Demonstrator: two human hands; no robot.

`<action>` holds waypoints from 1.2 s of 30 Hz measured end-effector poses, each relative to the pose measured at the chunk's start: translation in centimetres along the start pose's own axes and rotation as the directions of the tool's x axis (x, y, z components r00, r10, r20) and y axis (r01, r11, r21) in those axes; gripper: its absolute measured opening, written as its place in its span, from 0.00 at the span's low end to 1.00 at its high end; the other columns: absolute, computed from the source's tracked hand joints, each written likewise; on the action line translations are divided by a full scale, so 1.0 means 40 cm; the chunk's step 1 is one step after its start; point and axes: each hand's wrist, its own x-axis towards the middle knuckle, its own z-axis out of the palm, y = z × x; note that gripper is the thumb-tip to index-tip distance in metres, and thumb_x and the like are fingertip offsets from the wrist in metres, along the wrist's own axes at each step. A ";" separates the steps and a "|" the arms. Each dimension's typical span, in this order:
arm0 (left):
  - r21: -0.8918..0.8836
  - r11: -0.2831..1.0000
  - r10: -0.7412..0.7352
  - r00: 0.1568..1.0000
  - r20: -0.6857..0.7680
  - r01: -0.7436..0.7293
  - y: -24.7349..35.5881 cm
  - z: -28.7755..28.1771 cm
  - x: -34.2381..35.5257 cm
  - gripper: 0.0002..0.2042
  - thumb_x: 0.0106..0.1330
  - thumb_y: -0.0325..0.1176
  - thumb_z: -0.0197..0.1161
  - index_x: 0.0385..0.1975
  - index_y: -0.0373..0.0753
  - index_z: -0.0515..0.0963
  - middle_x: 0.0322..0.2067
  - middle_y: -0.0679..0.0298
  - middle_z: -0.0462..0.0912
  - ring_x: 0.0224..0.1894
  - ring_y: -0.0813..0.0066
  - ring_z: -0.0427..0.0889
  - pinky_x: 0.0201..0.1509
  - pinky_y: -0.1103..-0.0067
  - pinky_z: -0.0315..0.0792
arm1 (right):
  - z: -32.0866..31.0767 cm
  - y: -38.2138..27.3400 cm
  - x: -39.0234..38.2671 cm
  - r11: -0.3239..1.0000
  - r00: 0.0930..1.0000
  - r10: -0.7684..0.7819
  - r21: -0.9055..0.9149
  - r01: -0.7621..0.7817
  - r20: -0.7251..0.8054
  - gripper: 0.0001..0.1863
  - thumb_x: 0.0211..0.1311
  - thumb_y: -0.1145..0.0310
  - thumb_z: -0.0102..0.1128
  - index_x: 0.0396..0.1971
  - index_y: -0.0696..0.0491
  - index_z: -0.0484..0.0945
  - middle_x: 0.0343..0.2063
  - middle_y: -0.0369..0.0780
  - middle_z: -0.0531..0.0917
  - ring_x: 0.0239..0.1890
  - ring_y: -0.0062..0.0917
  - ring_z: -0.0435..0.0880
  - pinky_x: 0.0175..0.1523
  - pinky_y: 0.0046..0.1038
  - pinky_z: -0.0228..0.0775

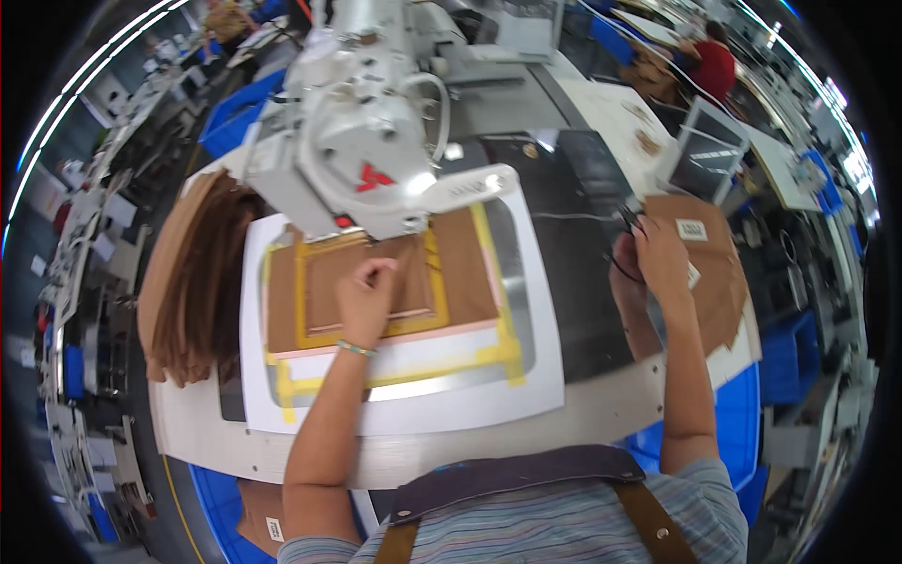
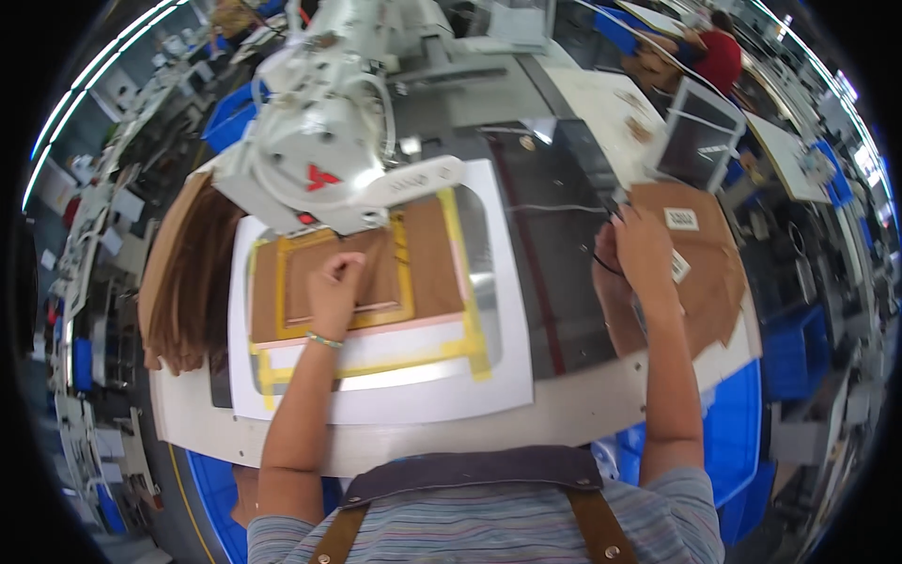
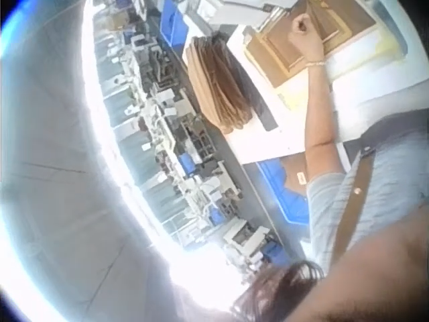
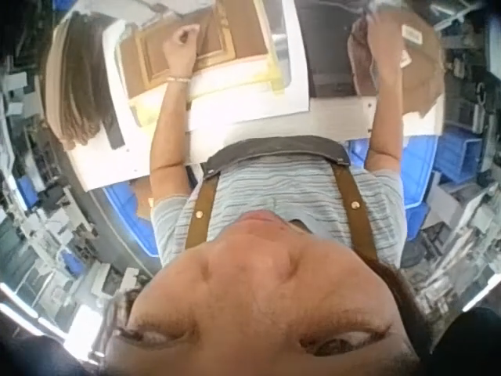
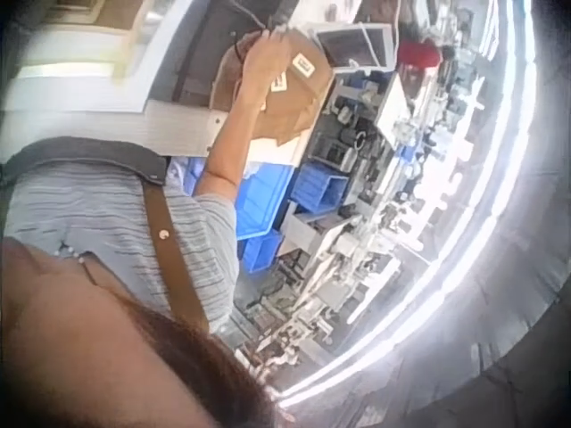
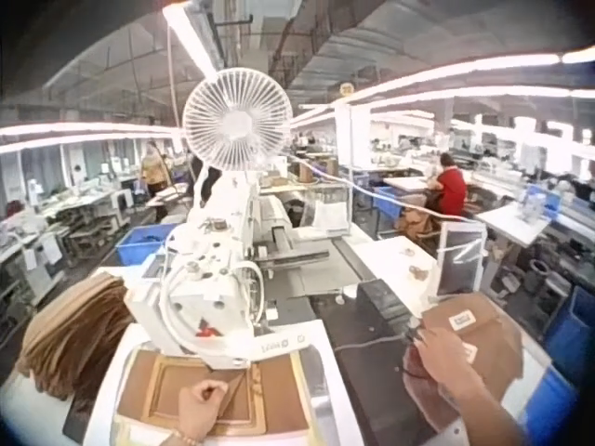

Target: Sewing brand labels onto leather panels using an industrial sewing machine.

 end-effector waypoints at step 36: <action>-0.306 0.912 -0.254 0.962 0.099 0.272 -0.005 -0.022 0.024 0.12 0.74 0.33 0.69 0.46 0.31 0.91 0.33 0.69 0.89 0.32 0.87 0.79 0.34 0.84 0.73 | 0.132 -0.862 -0.051 -0.433 0.471 -0.413 0.287 -0.854 0.780 0.09 0.82 0.64 0.51 0.40 0.50 0.77 0.29 0.32 0.80 0.29 0.20 0.78 0.31 0.28 0.69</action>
